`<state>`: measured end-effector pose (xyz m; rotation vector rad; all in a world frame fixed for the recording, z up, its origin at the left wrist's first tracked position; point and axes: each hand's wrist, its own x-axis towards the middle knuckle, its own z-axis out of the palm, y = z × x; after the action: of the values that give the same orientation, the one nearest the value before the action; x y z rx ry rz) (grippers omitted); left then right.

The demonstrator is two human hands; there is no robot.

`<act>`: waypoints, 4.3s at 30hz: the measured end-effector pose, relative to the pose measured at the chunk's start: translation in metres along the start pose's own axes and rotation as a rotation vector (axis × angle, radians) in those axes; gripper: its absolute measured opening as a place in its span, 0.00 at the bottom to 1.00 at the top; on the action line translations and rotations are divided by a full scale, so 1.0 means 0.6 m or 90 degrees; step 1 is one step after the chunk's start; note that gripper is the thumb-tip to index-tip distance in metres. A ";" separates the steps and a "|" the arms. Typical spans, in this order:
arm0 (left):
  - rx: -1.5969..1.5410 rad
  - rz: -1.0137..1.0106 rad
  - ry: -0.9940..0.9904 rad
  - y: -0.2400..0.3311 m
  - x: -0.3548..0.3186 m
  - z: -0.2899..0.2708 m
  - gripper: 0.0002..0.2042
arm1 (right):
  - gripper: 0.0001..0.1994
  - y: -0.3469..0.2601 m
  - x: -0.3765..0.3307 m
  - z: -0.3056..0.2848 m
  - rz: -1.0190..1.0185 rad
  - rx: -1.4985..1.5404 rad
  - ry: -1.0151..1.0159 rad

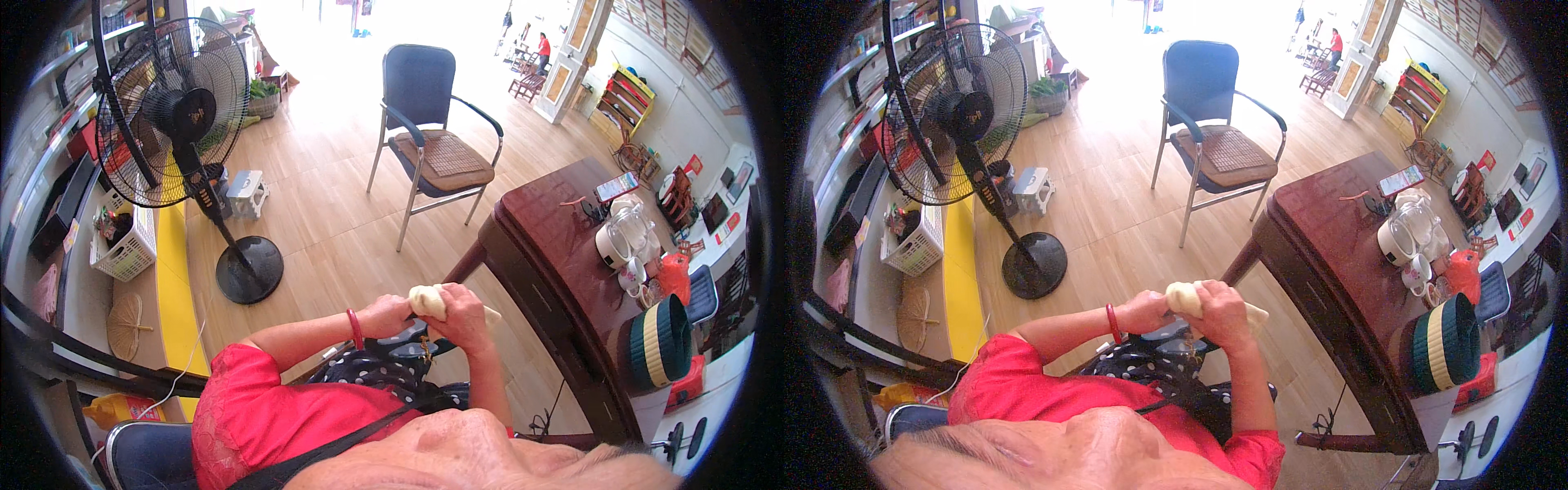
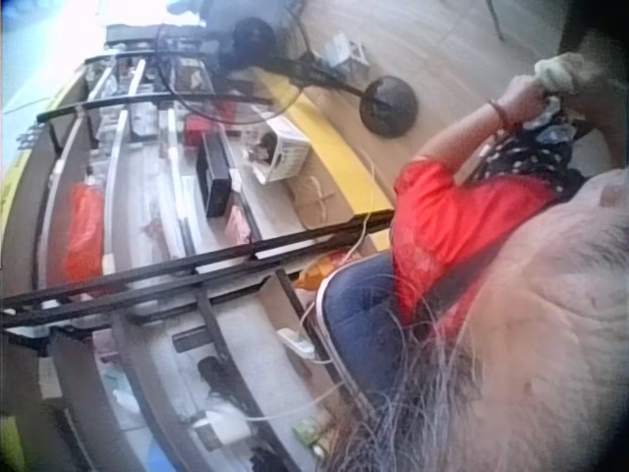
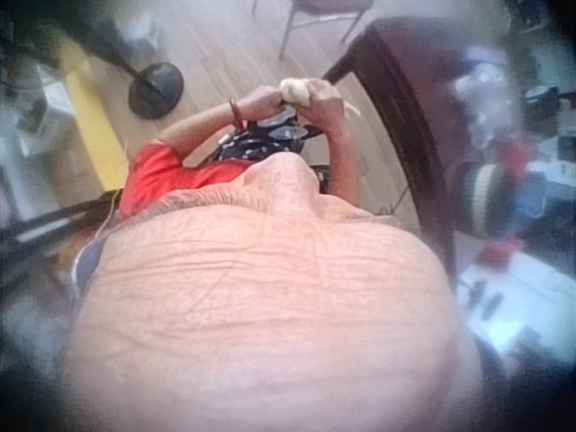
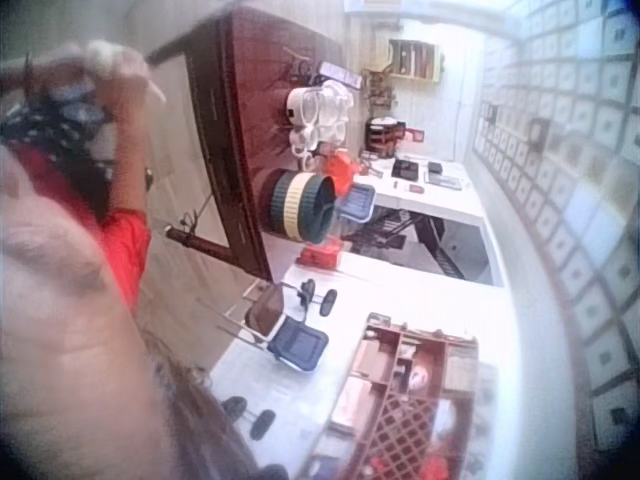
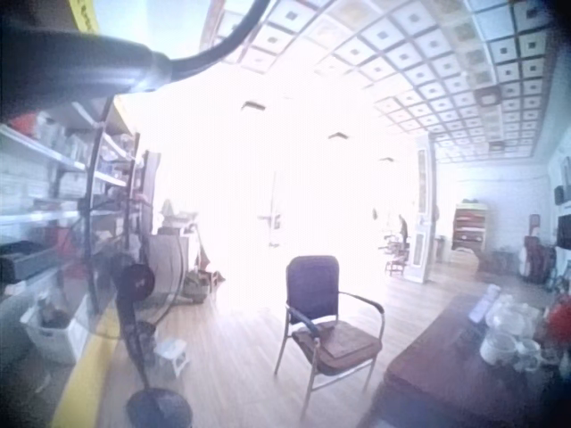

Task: The person wipes a circular glass lid with a cloth by hand while walking through a house and then while sitting down.

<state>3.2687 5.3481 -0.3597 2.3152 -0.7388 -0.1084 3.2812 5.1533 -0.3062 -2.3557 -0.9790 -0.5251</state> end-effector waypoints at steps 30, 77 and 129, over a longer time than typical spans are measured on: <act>-0.020 -0.012 -0.014 0.028 -0.005 -0.042 0.11 | 0.16 0.143 -0.174 0.092 0.460 0.432 0.185; 0.012 -0.009 -0.018 0.031 0.000 -0.047 0.11 | 0.18 0.079 -0.121 0.052 0.294 0.370 0.175; 0.008 0.010 -0.125 0.013 0.006 -0.040 0.13 | 0.18 0.073 -0.091 0.005 0.206 0.187 0.153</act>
<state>3.2748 5.3561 -0.3361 2.3326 -0.8572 -0.3282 3.2779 5.1001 -0.3518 -2.0734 -0.5126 -0.4847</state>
